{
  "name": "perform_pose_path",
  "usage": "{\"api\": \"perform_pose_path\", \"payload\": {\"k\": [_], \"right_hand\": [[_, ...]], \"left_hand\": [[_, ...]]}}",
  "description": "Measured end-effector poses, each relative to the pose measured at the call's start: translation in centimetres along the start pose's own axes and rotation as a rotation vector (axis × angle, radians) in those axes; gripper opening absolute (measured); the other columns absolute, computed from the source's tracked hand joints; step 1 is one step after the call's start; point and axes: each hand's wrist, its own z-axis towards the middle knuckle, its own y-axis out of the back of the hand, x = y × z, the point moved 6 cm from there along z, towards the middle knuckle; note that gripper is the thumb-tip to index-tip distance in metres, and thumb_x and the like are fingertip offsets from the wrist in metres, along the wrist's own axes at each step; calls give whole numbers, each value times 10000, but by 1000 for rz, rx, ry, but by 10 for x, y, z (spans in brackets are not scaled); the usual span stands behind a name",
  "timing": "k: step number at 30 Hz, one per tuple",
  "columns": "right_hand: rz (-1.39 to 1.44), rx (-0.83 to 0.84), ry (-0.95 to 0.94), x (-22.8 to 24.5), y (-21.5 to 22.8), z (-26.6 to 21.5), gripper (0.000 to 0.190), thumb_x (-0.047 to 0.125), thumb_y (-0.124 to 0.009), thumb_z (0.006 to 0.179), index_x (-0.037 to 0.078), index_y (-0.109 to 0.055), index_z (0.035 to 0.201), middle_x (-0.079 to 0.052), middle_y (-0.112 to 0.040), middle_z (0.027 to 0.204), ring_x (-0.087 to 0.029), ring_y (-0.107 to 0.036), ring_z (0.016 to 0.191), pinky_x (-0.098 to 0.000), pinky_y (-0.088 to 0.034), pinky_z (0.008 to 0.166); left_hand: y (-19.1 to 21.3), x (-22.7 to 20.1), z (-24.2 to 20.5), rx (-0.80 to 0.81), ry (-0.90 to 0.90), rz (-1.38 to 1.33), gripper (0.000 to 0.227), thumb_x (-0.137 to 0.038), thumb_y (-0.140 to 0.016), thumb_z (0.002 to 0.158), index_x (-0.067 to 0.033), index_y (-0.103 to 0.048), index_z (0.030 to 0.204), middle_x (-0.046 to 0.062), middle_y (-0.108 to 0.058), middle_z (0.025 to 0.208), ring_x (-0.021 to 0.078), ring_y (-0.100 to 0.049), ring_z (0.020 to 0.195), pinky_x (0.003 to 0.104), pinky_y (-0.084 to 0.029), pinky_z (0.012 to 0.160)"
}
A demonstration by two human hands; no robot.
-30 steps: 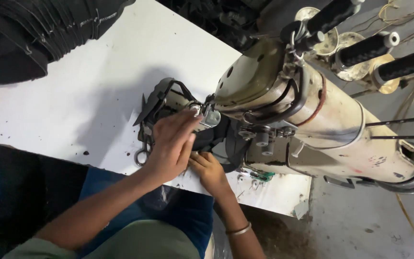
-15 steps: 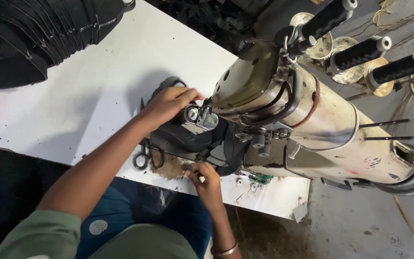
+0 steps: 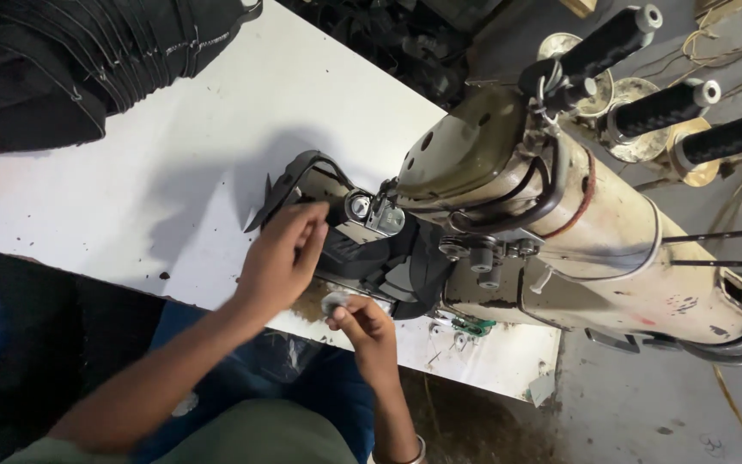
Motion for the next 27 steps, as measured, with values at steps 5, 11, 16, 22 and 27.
{"api": "perform_pose_path", "payload": {"k": [5, 11, 16, 22, 27], "right_hand": [[130, -38, 72, 11, -5, -1, 103, 18, -697, 981, -21, -667, 1072, -101, -732, 960, -154, -692, 840, -300, -564, 788], [122, -141, 109, 26, -7, 7, 130, 85, -678, 973, 7, -652, 1074, -85, -711, 952, -147, -681, 828, -311, -567, 780], [72, -180, 83, 10, 14, 0, 187, 190, -623, 1022, 6, -651, 1049, -86, -716, 938, -145, -668, 809, -313, -553, 773], [68, -113, -25, -22, 24, -15, 230, 231, -601, 1038, 9, -660, 1032, -73, -702, 918, -135, -655, 805, -302, -540, 761], [58, -89, -78, -28, 21, -18, 238, 245, -595, 1040, 16, -659, 1031, -58, -699, 918, -118, -640, 810, -286, -533, 772]], "left_hand": [[-22, 40, -69, 262, 287, -254, 364, -207, -742, 906, -33, -644, 1211, 87, -700, 1031, 156, -718, 878, 289, -598, 737], [-18, 48, -47, 273, 268, -313, 250, -214, -716, 943, -73, -768, 1142, 26, -760, 1011, 107, -744, 869, 250, -635, 766], [-1, 24, 35, 35, 268, -422, 378, -211, -757, 919, -7, -692, 1231, 74, -745, 1020, 119, -732, 876, 260, -616, 755], [-12, 39, 64, 162, 348, -476, 353, -200, -739, 933, 20, -691, 1206, 93, -728, 984, 110, -738, 838, 259, -636, 705], [-13, 44, 82, 296, 475, -430, 353, -163, -779, 885, 35, -723, 1173, 124, -733, 924, 158, -728, 756, 280, -650, 647]]}}
